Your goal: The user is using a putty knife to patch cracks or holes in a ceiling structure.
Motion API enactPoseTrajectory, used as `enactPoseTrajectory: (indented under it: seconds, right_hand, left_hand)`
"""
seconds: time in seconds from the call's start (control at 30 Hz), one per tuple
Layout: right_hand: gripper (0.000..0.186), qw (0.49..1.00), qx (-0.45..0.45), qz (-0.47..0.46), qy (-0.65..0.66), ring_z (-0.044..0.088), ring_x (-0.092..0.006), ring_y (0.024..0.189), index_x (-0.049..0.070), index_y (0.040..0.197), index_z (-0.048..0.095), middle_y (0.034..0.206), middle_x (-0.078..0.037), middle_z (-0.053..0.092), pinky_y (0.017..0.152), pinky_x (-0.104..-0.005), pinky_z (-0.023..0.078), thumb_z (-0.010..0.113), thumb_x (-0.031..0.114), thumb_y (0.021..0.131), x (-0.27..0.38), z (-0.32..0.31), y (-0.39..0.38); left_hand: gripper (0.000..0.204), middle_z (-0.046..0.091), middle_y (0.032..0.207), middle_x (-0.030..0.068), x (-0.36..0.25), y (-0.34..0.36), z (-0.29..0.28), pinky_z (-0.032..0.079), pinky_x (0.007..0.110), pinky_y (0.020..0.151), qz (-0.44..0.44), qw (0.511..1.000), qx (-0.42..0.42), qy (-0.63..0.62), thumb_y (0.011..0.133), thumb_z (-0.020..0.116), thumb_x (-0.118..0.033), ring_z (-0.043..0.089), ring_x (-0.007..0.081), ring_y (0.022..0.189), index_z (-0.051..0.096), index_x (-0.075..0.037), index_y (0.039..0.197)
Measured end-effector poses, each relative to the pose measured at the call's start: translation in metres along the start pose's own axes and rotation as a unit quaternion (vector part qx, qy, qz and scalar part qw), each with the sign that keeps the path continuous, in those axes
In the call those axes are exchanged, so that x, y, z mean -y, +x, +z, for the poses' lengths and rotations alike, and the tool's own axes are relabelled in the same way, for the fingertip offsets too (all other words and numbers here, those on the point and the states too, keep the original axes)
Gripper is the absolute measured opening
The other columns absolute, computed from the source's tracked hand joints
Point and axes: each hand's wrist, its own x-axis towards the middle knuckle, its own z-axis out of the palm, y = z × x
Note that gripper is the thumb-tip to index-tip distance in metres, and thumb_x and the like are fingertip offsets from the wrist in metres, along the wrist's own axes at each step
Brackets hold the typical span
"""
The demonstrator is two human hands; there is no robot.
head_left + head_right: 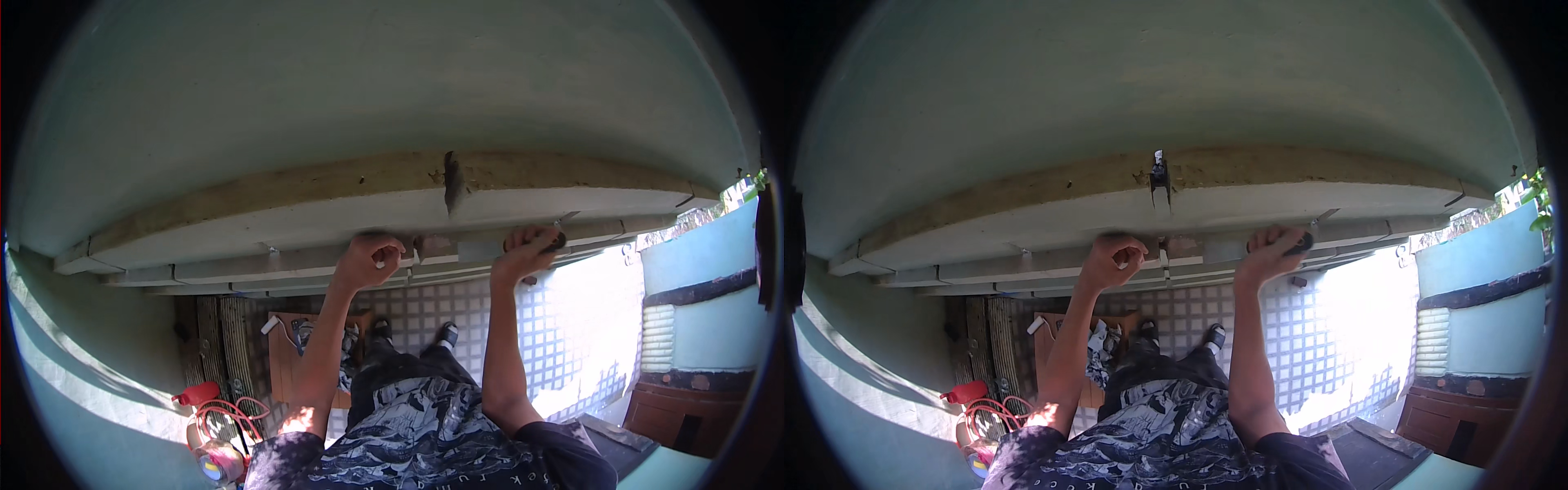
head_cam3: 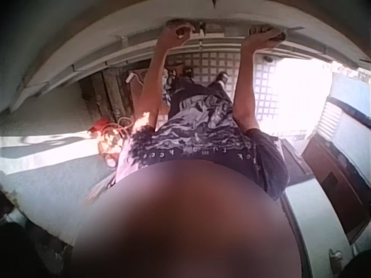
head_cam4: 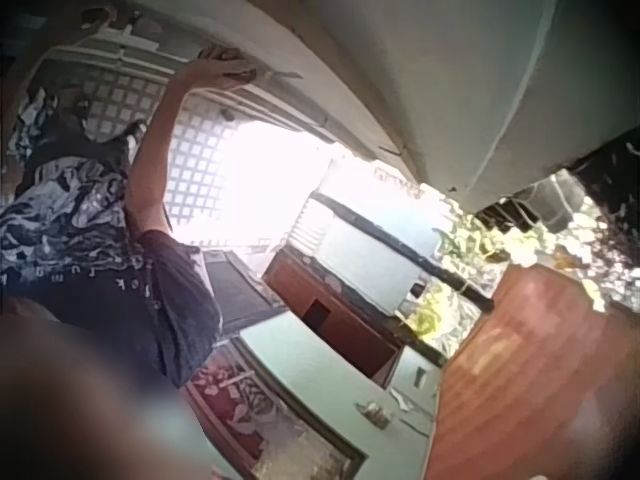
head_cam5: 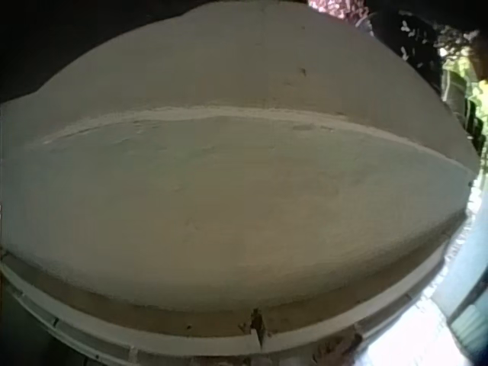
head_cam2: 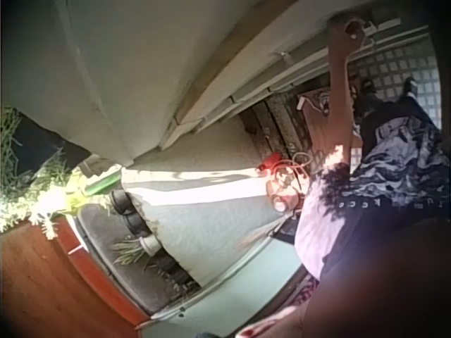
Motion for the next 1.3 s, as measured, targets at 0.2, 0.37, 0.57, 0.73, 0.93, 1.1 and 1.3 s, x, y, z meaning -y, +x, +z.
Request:
enactPoseTrajectory:
  seconds: [0.2, 0.37, 0.57, 0.73, 0.93, 1.1, 1.3]
  right_hand:
    - [0.029, 0.999, -0.031, 0.017, -0.009, 0.031, -0.0057, 0.045, 0.011, 0.089, 0.037, 0.063, 0.002, 0.04, 0.038, -0.0229, 0.023, 0.049, 0.034, 0.101, 0.007, -0.004, 0.017]
    - [0.028, 0.999, -0.019, 0.042, 0.009, 0.032, -0.0056, 0.046, 0.011, 0.087, 0.038, 0.063, 0.003, 0.04, 0.039, -0.0222, 0.023, 0.049, 0.033, 0.101, -0.014, 0.004, 0.006]
    - [0.023, 0.999, 0.019, 0.004, -0.034, 0.035, -0.0063, 0.046, 0.012, 0.095, 0.038, 0.063, 0.0, 0.041, 0.039, -0.0222, 0.026, 0.05, 0.03, 0.101, -0.011, 0.007, 0.008]
    - [0.024, 0.999, 0.011, 0.005, -0.049, 0.034, -0.0065, 0.046, 0.011, 0.096, 0.039, 0.062, 0.001, 0.041, 0.039, -0.0223, 0.026, 0.05, 0.031, 0.101, -0.007, 0.007, 0.012]
    - [0.023, 1.0, 0.019, 0.011, 0.003, 0.032, -0.0062, 0.045, 0.012, 0.095, 0.038, 0.061, 0.003, 0.039, 0.039, -0.0225, 0.023, 0.052, 0.03, 0.1, 0.005, 0.01, 0.014]
    - [0.022, 0.999, 0.033, 0.021, 0.012, 0.033, -0.006, 0.046, 0.013, 0.094, 0.039, 0.061, 0.002, 0.039, 0.04, -0.0228, 0.024, 0.054, 0.028, 0.099, -0.013, 0.012, 0.001]
    - [0.017, 0.975, 0.208, -0.027, 0.069, 0.04, -0.0077, 0.055, 0.011, 0.092, 0.043, 0.067, 0.0, 0.043, 0.044, -0.0227, 0.031, 0.058, 0.018, 0.096, 0.008, -0.003, -0.011]
  left_hand:
    - [0.003, 0.058, 0.06, -0.0031, -0.003, 0.0, 0.002, 0.036, 0.019, 0.045, -0.012, 1.0, -0.027, -0.006, 0.079, 0.067, -0.004, 0.044, 0.0002, 0.049, 0.068, -0.004, 0.083]
    - [0.003, 0.062, 0.062, -0.002, -0.003, 0.004, 0.004, 0.037, 0.018, 0.046, -0.012, 1.0, -0.022, 0.002, 0.08, 0.068, -0.004, 0.046, -0.0004, 0.051, 0.068, -0.004, 0.083]
    - [0.005, 0.064, 0.065, -0.002, 0.003, 0.0, 0.006, 0.04, 0.017, 0.048, -0.037, 0.999, -0.025, -0.001, 0.079, 0.067, -0.003, 0.05, -0.0003, 0.053, 0.068, -0.004, 0.085]
    - [0.006, 0.064, 0.066, -0.0019, 0.006, -0.001, 0.006, 0.04, 0.017, 0.049, -0.039, 0.999, -0.026, -0.002, 0.079, 0.067, -0.003, 0.05, -0.0004, 0.054, 0.068, -0.004, 0.084]
    - [0.005, 0.065, 0.066, -0.0008, 0.002, -0.002, 0.006, 0.041, 0.018, 0.048, -0.04, 0.998, -0.035, 0.015, 0.078, 0.068, -0.004, 0.051, 0.0003, 0.053, 0.068, -0.004, 0.083]
    - [0.004, 0.065, 0.065, -0.0005, 0.003, -0.001, 0.007, 0.041, 0.019, 0.048, -0.029, 0.999, -0.029, 0.023, 0.078, 0.068, -0.004, 0.052, 0.001, 0.053, 0.068, -0.004, 0.082]
    - [0.006, 0.067, 0.066, 0.0039, -0.001, -0.001, 0.005, 0.05, 0.023, 0.055, -0.062, 0.997, -0.023, 0.032, 0.077, 0.066, -0.006, 0.063, 0.0081, 0.057, 0.067, -0.005, 0.083]
